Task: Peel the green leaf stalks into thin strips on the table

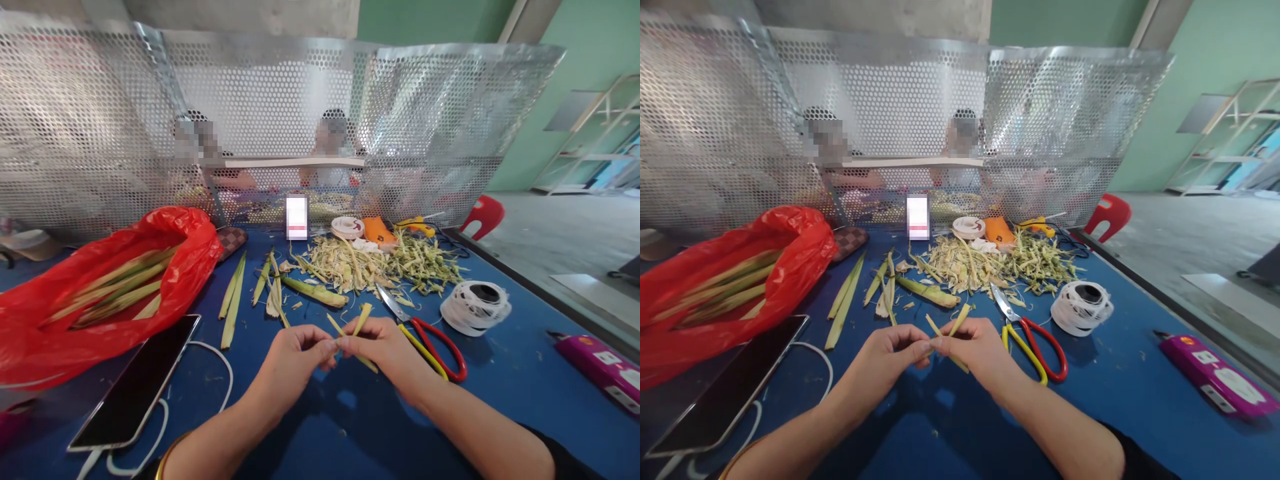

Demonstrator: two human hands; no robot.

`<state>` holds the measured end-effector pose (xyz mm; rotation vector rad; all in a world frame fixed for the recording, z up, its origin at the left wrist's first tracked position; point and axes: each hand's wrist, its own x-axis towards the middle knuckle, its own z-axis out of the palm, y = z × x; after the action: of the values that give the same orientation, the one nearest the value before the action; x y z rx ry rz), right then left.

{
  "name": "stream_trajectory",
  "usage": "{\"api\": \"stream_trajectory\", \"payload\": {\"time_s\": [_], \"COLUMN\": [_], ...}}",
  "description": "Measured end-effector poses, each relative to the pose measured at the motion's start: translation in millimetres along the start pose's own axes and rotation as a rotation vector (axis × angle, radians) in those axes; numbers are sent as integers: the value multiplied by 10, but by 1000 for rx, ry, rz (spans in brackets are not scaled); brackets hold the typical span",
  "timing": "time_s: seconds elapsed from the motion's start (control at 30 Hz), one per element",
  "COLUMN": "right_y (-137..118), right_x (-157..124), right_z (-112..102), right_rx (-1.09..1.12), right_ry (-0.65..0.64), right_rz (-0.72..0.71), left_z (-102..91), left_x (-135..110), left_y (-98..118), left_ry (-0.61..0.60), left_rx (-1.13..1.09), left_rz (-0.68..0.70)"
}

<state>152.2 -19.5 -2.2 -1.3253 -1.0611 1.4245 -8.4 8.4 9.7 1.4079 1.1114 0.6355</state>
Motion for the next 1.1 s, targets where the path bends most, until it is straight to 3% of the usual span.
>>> {"api": "stream_trajectory", "payload": {"time_s": [0.23, 0.57, 0.93, 1.1], "right_y": [23, 39, -8, -61], "right_x": [-22, -32, -30, -7], "right_z": [26, 41, 25, -139], "right_rx": [9, 19, -78, 53], "right_ry": [-28, -50, 5, -129], "right_rz": [-18, -39, -128, -181], "left_z": [3, 22, -55, -124], "left_x": [-18, 32, 57, 44], "left_y": [-26, -129, -162, -48], "left_ry": [-131, -181, -280, -192], "left_rx": [-254, -600, -569, -442], "left_rz": [-138, -333, -270, -164]}}
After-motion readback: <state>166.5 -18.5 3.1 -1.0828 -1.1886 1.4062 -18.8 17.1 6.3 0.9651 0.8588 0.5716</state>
